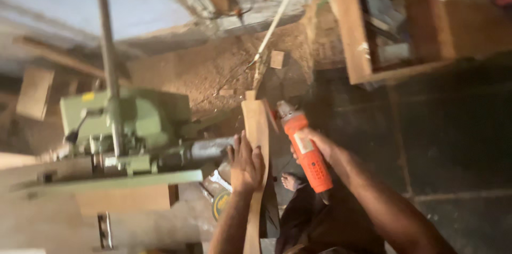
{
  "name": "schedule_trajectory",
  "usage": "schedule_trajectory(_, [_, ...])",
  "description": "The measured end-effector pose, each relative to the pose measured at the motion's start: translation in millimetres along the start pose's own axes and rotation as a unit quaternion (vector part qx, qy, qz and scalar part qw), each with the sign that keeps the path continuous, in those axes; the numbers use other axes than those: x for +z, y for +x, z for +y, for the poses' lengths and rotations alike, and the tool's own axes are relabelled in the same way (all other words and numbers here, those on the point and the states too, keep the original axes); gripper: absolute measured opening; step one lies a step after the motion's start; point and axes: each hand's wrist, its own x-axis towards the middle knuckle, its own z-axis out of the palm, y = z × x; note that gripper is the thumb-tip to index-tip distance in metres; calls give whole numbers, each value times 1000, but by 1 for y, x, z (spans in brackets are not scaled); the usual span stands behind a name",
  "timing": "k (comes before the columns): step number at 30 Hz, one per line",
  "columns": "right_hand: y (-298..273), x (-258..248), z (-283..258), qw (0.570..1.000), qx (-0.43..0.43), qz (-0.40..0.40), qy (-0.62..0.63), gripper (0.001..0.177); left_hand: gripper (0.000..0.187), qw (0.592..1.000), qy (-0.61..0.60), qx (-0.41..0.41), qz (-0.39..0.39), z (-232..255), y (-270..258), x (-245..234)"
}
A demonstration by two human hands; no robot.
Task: The person sands a curved wooden furniture piece using a handheld power sander, holding the wood with one hand and guiding the sander along the edges and surfaces with the other.
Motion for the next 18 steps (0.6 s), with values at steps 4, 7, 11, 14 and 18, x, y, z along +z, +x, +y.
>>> schedule_trajectory(4, [-1, 12, -11, 999, -11, -38, 0, 57, 60, 1000, -1, -7, 4, 0, -1, -5])
schedule_trajectory(7, [-12, 16, 2, 998, -41, -46, -12, 57, 59, 1000, 10, 8, 10, -1, -5, -9])
schedule_trajectory(11, [-22, 19, 40, 997, -69, -21, 2, 59, 61, 1000, 21, -20, -12, -3, -2, -9])
schedule_trajectory(14, [-31, 20, 70, 998, -59, -1, 19, 61, 62, 999, 12, -31, -19, -4, -5, -9])
schedule_trajectory(18, [-45, 24, 97, 998, -51, -23, 42, 60, 64, 1000, 10, -23, -19, -7, -6, -9])
